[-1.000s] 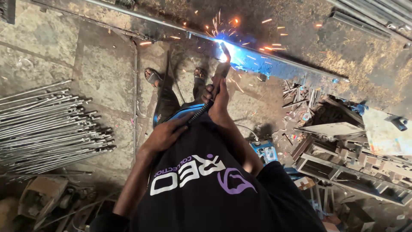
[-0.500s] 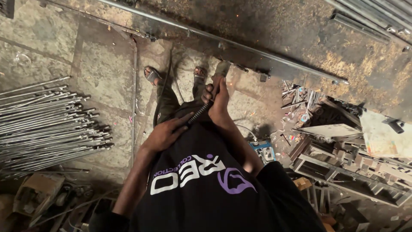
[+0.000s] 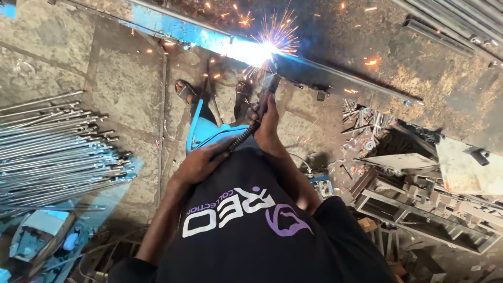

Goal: The person picks up a metal rod and places it on a workbench. They then use a welding torch to weld the rod, creating bright sparks. The person continues to weld different sections of the rod while occasionally adjusting its position.

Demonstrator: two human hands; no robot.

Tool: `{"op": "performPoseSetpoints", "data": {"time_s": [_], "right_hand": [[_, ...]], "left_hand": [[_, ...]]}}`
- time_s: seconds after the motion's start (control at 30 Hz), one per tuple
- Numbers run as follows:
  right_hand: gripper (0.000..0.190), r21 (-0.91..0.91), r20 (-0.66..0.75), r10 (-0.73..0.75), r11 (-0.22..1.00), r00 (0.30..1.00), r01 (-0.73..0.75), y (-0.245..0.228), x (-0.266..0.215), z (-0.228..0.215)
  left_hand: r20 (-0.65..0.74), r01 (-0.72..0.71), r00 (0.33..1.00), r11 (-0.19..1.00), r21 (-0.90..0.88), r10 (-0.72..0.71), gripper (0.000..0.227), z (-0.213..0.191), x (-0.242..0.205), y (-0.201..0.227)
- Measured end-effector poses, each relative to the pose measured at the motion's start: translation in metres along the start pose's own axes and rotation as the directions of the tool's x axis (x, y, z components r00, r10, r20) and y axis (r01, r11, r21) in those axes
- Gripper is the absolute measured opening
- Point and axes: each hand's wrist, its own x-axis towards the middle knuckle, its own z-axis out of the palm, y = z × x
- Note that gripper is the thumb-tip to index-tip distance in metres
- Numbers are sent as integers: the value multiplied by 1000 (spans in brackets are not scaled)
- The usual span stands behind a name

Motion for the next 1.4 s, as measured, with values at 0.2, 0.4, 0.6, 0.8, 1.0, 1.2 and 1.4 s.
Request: {"op": "performPoseSetpoints", "data": {"time_s": [0.2, 0.4, 0.6, 0.8, 1.0, 1.2, 1.4], "right_hand": [[46, 1, -20, 16, 1000, 1000, -16, 1, 3, -2], [47, -4, -11, 8, 1000, 1000, -8, 1, 3, -4], [51, -22, -26, -28, 999, 999, 27, -3, -4, -2], [50, -8, -11, -31, 999, 999, 31, -1, -3, -8], [50, -21, -22, -17, 1000, 1000, 16, 0, -1, -4], [50, 11, 2, 27, 1000, 1000, -27, 0, 1, -2], [52, -8, 29, -11, 1000, 1000, 11, 2, 7, -10]], "left_hand": [[-5, -4, 1000, 1000, 0, 4, 58, -2, 0, 3], [45, 56, 997, 998, 24, -57, 61, 0, 1, -1], [67, 57, 996, 996, 65, -61, 60, -1, 2, 4], [62, 60, 996, 996, 68, -65, 60, 1, 1, 3], [-10, -39, 999, 998, 46, 40, 58, 2, -2, 7], [38, 81, 996, 997, -3, -81, 59, 1, -2, 9], [3, 0, 1000, 999, 38, 0, 58, 5, -1, 4]]}}
